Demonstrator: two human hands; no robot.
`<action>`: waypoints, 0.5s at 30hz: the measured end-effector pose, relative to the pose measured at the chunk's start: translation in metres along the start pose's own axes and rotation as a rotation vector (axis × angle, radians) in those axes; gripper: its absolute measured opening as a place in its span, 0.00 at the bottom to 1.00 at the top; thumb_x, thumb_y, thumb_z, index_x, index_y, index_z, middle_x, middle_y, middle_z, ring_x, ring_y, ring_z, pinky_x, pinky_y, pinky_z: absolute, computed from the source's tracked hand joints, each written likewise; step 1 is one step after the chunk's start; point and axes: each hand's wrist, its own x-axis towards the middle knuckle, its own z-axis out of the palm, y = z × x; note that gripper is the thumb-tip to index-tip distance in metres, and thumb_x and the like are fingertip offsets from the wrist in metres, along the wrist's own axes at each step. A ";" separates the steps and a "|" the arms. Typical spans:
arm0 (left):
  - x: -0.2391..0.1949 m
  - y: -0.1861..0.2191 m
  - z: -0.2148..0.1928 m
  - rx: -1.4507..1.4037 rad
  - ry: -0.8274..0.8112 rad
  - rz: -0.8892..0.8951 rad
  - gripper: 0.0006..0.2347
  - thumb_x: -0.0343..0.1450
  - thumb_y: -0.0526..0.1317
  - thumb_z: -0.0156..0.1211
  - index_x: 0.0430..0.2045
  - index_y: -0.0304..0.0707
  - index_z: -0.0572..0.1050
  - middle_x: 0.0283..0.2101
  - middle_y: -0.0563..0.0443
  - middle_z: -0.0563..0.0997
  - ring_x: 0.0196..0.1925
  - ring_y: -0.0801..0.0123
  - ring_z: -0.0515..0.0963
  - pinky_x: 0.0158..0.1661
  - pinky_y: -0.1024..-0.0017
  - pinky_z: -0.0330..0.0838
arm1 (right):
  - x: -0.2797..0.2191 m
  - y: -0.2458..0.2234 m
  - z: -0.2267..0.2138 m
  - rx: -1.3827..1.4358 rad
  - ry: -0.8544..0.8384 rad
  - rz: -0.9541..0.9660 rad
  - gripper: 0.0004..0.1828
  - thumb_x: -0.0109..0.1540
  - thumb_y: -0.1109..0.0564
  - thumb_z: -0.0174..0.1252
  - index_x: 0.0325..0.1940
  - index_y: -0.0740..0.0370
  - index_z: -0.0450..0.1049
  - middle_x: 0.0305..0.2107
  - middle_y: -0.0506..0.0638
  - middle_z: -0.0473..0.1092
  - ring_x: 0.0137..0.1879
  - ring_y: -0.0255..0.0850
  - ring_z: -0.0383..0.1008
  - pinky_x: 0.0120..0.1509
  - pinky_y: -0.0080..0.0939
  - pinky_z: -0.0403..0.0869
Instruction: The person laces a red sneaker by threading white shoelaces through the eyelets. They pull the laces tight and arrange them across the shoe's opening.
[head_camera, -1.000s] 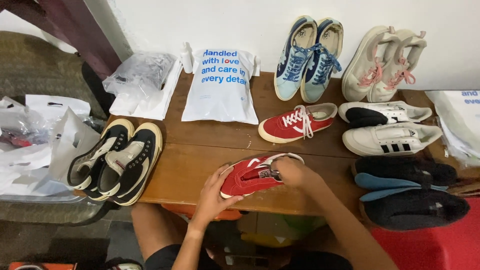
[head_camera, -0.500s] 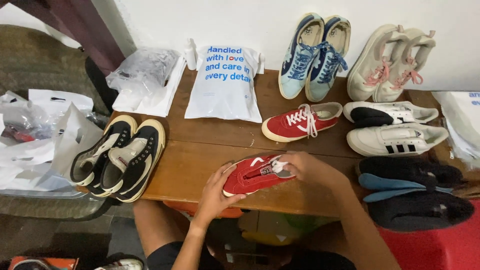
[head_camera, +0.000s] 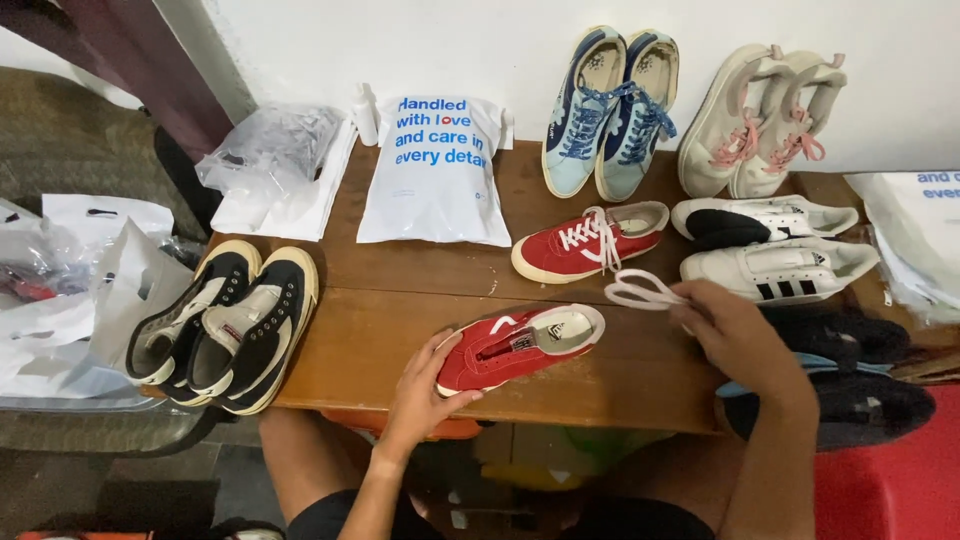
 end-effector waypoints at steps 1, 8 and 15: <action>0.000 -0.001 0.001 0.000 0.000 0.002 0.34 0.65 0.54 0.70 0.66 0.48 0.64 0.70 0.50 0.66 0.69 0.57 0.68 0.63 0.57 0.64 | -0.001 0.006 0.009 0.000 0.002 -0.001 0.12 0.68 0.54 0.51 0.54 0.55 0.75 0.37 0.48 0.76 0.42 0.41 0.74 0.49 0.41 0.69; 0.000 -0.003 0.002 0.016 -0.004 0.004 0.35 0.65 0.55 0.69 0.66 0.48 0.64 0.70 0.49 0.66 0.70 0.57 0.67 0.63 0.55 0.64 | 0.005 0.081 0.098 -0.146 -0.004 0.099 0.33 0.63 0.49 0.58 0.71 0.58 0.62 0.62 0.60 0.64 0.66 0.54 0.68 0.71 0.53 0.65; -0.006 0.000 0.013 0.076 0.046 0.036 0.37 0.64 0.55 0.71 0.67 0.43 0.62 0.68 0.45 0.67 0.67 0.52 0.69 0.62 0.53 0.65 | 0.010 0.028 0.126 0.108 0.072 0.019 0.20 0.64 0.49 0.56 0.60 0.51 0.72 0.52 0.46 0.77 0.56 0.39 0.77 0.62 0.43 0.71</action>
